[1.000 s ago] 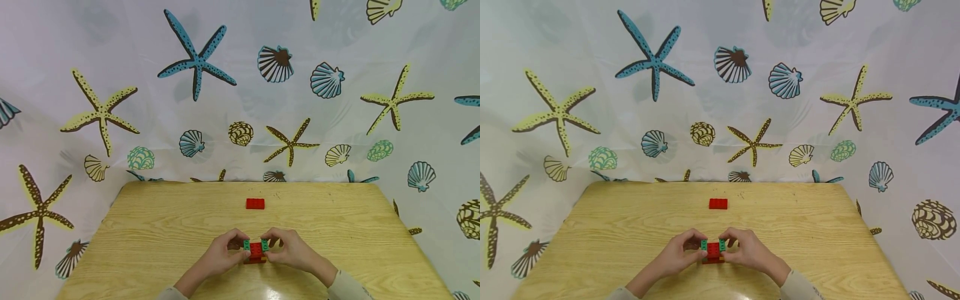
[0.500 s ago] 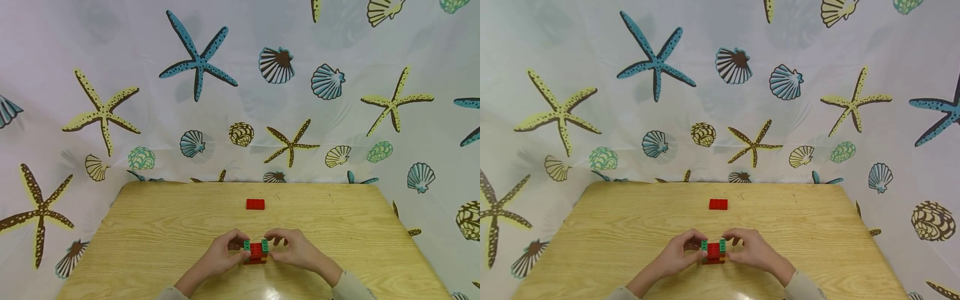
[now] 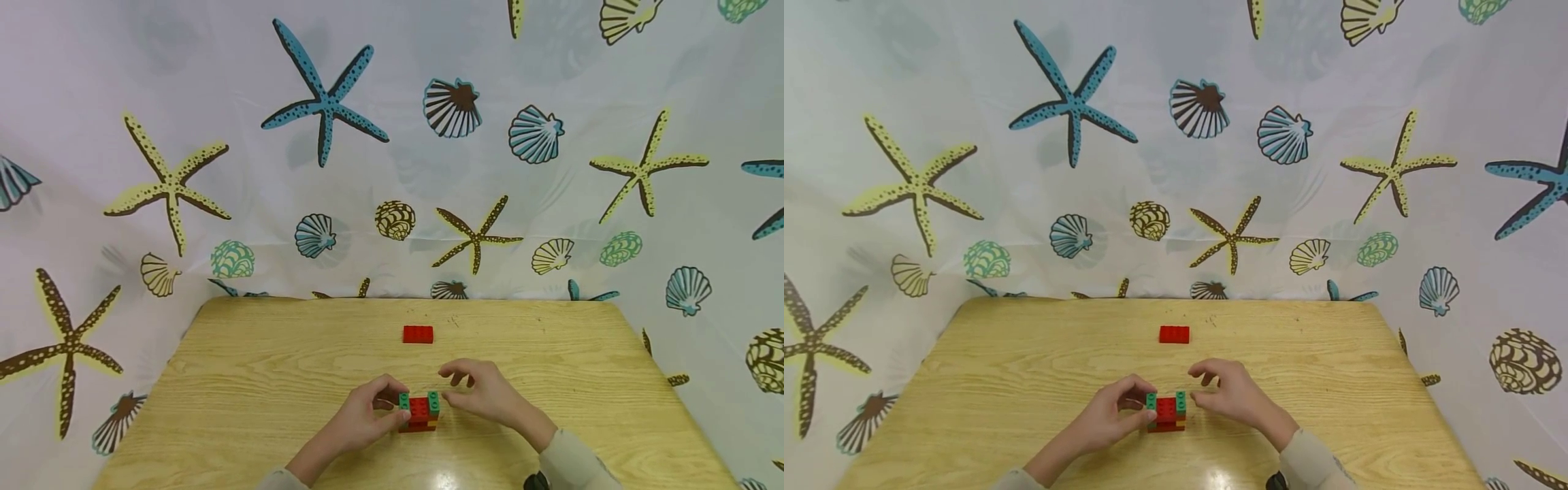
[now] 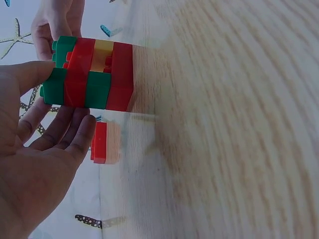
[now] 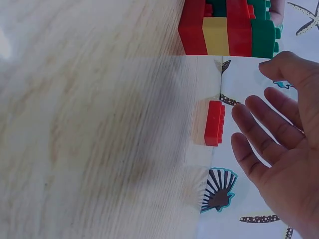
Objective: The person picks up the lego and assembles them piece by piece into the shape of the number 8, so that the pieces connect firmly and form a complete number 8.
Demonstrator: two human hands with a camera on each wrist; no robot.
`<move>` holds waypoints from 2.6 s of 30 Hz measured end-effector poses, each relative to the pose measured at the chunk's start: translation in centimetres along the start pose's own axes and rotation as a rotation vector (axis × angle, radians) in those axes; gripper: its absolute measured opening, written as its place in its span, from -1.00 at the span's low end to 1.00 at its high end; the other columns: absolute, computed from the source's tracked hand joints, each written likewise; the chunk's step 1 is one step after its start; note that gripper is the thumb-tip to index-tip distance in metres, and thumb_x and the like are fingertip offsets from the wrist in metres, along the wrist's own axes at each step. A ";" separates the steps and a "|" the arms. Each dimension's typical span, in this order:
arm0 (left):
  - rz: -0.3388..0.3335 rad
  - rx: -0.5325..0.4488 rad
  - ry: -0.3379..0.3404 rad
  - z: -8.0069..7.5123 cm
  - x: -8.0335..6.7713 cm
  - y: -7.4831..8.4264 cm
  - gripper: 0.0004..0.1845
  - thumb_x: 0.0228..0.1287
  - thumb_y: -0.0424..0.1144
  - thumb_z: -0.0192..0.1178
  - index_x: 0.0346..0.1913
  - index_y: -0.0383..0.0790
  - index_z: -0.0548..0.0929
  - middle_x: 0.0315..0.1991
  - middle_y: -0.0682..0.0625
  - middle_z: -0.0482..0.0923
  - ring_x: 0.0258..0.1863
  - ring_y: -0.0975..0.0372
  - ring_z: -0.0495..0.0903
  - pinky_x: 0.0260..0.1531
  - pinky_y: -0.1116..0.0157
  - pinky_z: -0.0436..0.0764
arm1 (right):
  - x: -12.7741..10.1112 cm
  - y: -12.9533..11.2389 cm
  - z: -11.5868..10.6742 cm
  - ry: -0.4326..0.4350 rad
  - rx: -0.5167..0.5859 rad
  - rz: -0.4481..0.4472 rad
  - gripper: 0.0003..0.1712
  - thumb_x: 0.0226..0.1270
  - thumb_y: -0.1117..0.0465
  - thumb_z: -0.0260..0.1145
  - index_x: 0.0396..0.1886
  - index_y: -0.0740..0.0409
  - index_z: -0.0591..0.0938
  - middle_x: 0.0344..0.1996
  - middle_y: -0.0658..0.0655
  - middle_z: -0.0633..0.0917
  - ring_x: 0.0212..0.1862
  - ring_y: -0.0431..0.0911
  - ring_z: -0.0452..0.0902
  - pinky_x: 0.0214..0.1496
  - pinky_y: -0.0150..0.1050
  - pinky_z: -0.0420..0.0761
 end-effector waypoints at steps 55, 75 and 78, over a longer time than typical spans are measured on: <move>0.017 0.032 -0.008 -0.1 -0.2 0.2 -0.64 0.50 -0.11 0.33 0.16 -0.26 0.61 0.06 -0.05 0.68 0.03 0.14 0.70 0.15 0.09 0.70 | 8.1 5.6 0.3 0.176 -0.020 0.210 -0.51 0.38 0.22 0.42 0.28 0.18 0.64 0.20 0.20 0.70 0.02 0.02 0.63 0.01 -0.09 0.68; -0.002 0.039 -0.002 -0.1 -0.1 0.0 -0.64 0.48 -0.12 0.34 0.16 -0.27 0.62 0.04 -0.04 0.69 0.03 0.13 0.70 0.14 0.08 0.70 | 9.6 6.5 0.6 0.165 -0.038 0.245 -0.46 0.36 0.23 0.46 0.31 0.25 0.61 0.18 0.23 0.70 -0.16 -0.09 0.54 -0.15 -0.22 0.60; -0.001 0.034 -0.002 -0.1 -0.1 0.1 -0.64 0.49 -0.11 0.34 0.16 -0.26 0.62 0.04 -0.04 0.69 0.04 0.12 0.70 0.15 0.08 0.70 | 9.7 6.4 0.6 0.162 -0.050 0.243 -0.46 0.37 0.24 0.45 0.31 0.26 0.61 0.18 0.23 0.70 -0.17 -0.09 0.53 -0.15 -0.23 0.59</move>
Point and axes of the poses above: each hand's wrist, its own x-axis towards the middle knuckle, its own z-axis out of the palm, y = z × x, the point moved 6 cm from there along x, towards the middle knuckle
